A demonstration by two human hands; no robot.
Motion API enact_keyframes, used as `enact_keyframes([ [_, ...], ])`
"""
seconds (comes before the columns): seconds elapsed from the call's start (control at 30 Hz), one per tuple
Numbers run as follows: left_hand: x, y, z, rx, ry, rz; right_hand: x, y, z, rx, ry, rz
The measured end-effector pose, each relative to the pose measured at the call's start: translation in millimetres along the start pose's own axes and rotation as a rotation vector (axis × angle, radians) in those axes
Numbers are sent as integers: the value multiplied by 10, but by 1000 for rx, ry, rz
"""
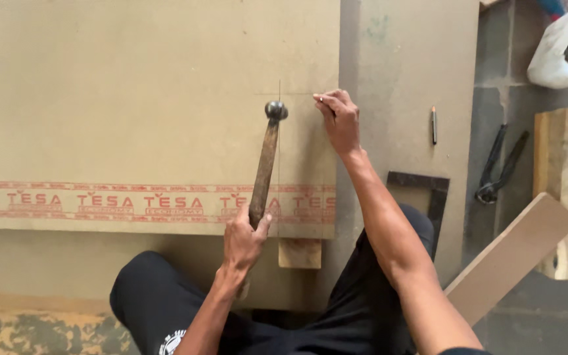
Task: The person uses a hammer to drive nails into a large board placed on the floor. They repeatedly pick up nails, position them, and hammer them into the board while seated.
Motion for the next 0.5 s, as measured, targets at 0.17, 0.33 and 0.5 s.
enact_keyframes([
  [0.17,-389,-98,-168,-5,35,72,-73,-9,55,1,-48,-30],
  [0.33,-767,-112,-270,-23,89,216,-83,-33,38,-55,-50,-16],
  [0.5,-873,-57,-175,-7,179,251,-105,-36,79,-53,-68,-36],
])
Point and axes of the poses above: each hand's wrist, its own y-axis towards the middle knuckle, its own z-axis out of the palm, x = y × z, the point moved 8 cm from there along y, towards the middle knuckle, and after that the axes turned 13 degrees about x, right-handed, at the moved point
